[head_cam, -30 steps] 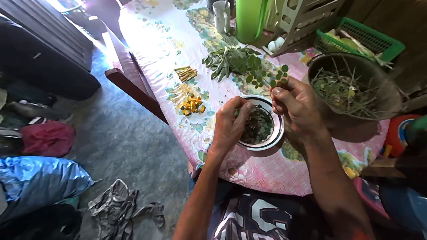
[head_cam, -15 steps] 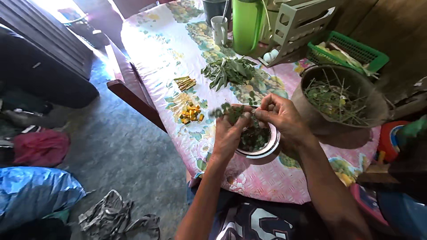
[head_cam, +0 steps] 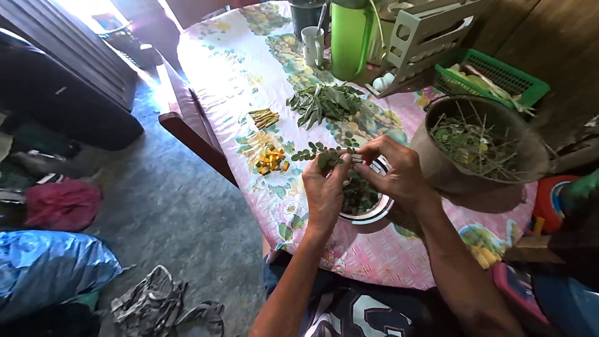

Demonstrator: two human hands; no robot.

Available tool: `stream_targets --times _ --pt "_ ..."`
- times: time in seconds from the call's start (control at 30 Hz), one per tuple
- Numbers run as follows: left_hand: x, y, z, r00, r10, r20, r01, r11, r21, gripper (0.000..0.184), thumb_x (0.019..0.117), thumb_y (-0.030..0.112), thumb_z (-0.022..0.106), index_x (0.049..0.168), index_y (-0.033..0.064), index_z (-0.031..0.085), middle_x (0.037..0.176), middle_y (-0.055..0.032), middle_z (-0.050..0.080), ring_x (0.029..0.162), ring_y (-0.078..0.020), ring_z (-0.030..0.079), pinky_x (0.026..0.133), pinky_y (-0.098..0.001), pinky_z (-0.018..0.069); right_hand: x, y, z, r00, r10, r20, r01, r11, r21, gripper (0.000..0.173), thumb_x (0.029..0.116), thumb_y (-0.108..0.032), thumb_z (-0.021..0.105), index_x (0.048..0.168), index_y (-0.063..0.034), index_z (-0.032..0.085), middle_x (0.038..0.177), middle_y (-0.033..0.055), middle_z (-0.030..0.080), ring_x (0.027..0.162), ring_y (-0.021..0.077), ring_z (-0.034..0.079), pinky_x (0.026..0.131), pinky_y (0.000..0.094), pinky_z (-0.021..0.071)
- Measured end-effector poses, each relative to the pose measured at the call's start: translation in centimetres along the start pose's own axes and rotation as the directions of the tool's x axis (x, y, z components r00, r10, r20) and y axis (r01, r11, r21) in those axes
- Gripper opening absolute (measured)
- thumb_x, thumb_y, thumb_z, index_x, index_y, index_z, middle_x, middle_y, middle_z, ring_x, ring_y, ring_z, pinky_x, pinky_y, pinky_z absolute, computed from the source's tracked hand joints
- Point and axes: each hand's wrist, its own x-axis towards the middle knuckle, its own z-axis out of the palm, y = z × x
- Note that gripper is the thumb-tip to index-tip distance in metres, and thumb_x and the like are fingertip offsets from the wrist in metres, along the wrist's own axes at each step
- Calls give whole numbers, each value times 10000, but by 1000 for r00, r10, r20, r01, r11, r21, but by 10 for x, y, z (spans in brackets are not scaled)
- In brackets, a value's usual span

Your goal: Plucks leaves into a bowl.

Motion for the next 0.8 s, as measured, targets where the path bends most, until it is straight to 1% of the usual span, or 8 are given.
stream_targets --times 0.1,0.27,0.3,0.4,0.43,0.6,0.7,0.8 --pt "1 2 -4 1000 -17 -22 17 1000 -3 137 985 100 678 1111 50 696 982 -57 708 794 -147 690 724 -315 618 -5 -6 -36 992 129 9 -130 990 64 278 945 -183 703 1170 -30 645 1073 45 680 945 107 670 855 293 582" --pt "4 2 -12 1000 -25 -15 25 1000 7 126 995 113 666 1103 54 693 979 -48 707 800 -145 690 736 -321 618 -24 1 -123 907 257 -332 -332 924 -190 223 1049 -283 586 1056 -62 605 888 -2 650 726 57 649 666 242 577" --pt "4 2 -12 1000 -20 -3 20 1000 10 129 999 115 662 1109 54 689 986 -50 707 806 -146 691 741 -323 618 -30 8 -142 900 298 -319 -402 852 -335 271 1061 -314 555 1091 -49 598 916 51 644 746 115 653 682 306 573" --pt "4 2 -12 1000 20 12 -20 999 36 136 987 107 675 1111 56 695 981 -44 708 793 -129 688 727 -298 612 -37 16 -176 806 578 -125 -540 633 -555 433 1009 -150 601 1417 -13 559 1244 307 636 1083 554 619 887 776 441" --pt "3 2 -12 999 38 17 -39 998 52 132 983 102 679 1106 57 698 980 -40 711 789 -121 686 722 -286 607 -38 14 -176 783 610 -119 -553 596 -582 482 988 -144 641 1444 -21 546 1287 322 614 1136 597 577 912 815 391" --pt "-1 4 -7 997 64 48 -69 990 125 118 987 128 683 1079 58 706 980 -34 718 825 -113 688 728 -276 600 -17 -29 -103 926 351 -143 -368 745 -557 433 1021 -350 601 1276 -1 623 1230 243 634 1101 420 638 911 616 512" --pt "-2 8 -6 997 75 20 -77 990 122 91 968 121 705 1039 66 711 964 -27 722 807 -105 681 712 -262 588 -1 -23 -54 983 141 116 -111 966 -232 436 934 -375 716 1246 -72 687 1245 83 681 1148 192 652 984 401 542" --pt "-5 13 -6 997 79 4 -79 990 117 55 957 102 714 1006 78 717 893 -9 698 761 -81 651 679 -227 558 8 -12 -18 983 61 172 -79 992 98 289 884 -181 760 1138 -58 697 1119 21 707 1054 97 676 956 302 572"
